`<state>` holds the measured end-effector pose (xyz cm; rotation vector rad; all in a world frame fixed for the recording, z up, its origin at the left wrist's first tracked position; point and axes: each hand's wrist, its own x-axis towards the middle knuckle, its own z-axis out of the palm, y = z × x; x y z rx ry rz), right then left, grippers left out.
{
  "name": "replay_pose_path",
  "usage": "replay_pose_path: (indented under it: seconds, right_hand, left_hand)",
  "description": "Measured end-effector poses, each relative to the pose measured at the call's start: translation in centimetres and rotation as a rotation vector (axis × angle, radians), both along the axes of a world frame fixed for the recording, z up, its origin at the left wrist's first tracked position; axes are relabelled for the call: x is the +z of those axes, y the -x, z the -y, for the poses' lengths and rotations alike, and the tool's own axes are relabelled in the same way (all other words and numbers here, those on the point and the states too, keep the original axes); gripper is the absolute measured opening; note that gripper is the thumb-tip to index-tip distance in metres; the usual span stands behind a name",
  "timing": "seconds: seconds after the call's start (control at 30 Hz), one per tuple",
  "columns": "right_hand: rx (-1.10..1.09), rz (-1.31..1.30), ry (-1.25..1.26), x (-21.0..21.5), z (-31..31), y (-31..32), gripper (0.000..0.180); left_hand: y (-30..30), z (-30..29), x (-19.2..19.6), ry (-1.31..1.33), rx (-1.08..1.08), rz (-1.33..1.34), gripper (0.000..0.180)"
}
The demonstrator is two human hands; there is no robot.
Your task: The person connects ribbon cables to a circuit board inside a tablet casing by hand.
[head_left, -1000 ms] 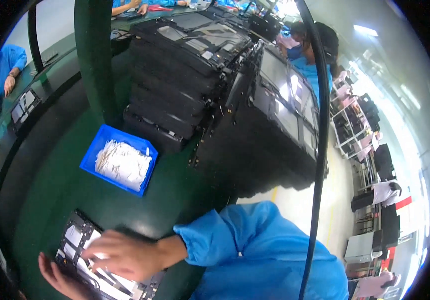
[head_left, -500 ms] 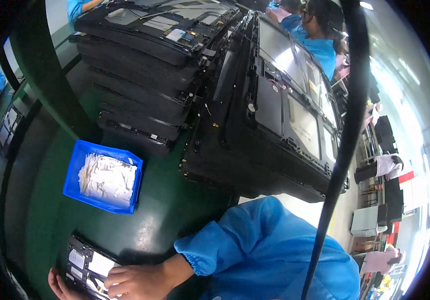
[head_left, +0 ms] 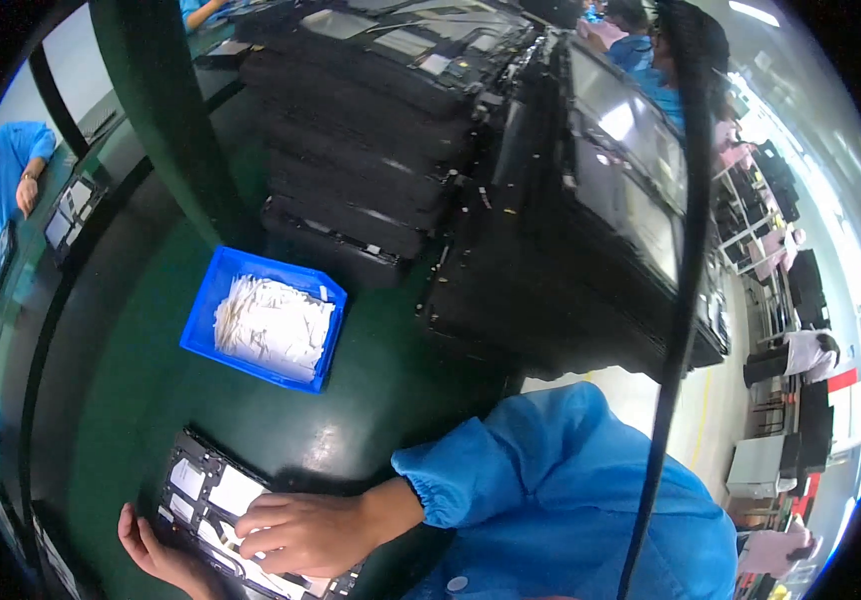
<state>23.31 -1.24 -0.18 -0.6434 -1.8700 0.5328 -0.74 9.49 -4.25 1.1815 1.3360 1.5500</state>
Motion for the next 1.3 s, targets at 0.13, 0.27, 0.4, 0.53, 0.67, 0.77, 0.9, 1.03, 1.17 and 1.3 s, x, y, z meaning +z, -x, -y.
replay_pose_path:
  seconds: [0.13,0.27,0.4,0.53,0.67,0.77,0.9,1.03,1.17,1.3]
  right_hand:
    - [0.051,0.073,-0.016,-0.2,0.2,0.1,0.014]
    - [-0.004,0.056,-0.075,-0.4,0.1,0.4,0.017]
    - [-0.030,0.066,-0.228,-0.8,-0.4,1.4,0.018]
    - [-0.007,0.135,-0.130,-0.5,-0.1,1.0,0.018]
    - [-0.032,0.291,-0.022,0.2,0.2,1.0,0.022]
    - [-0.106,0.401,0.056,1.0,0.9,1.8,0.024]
    - [-0.194,0.354,0.069,-0.2,0.9,1.8,0.023]
    - [-0.099,0.256,0.121,0.3,1.6,2.0,0.017]
    - [0.109,0.177,0.192,1.2,2.1,2.0,0.013]
    - [0.210,0.157,0.176,0.9,1.8,2.0,0.010]
  left_hand:
    - [0.5,2.8,-0.3,0.032,0.025,0.063,0.023]
    - [-1.4,7.6,2.8,-0.262,-0.198,-0.998,0.043]
    - [-4.1,9.4,6.2,-0.350,-0.378,-0.917,0.023]
    - [-3.4,10.0,6.4,-0.572,-0.374,-0.986,0.020]
    - [-3.0,10.4,6.8,-0.469,-0.242,-1.318,0.031]
    - [-2.6,11.3,7.0,-0.392,-0.348,-1.333,0.032]
    - [-2.8,10.9,6.2,-0.401,-0.502,-1.166,0.024]
    - [-1.5,11.4,6.0,-0.589,-0.502,-0.992,0.016]
    - [-0.3,12.2,7.1,-0.657,-0.637,-0.955,0.009]
    - [0.6,12.6,7.1,-0.723,-0.659,-0.970,0.021]
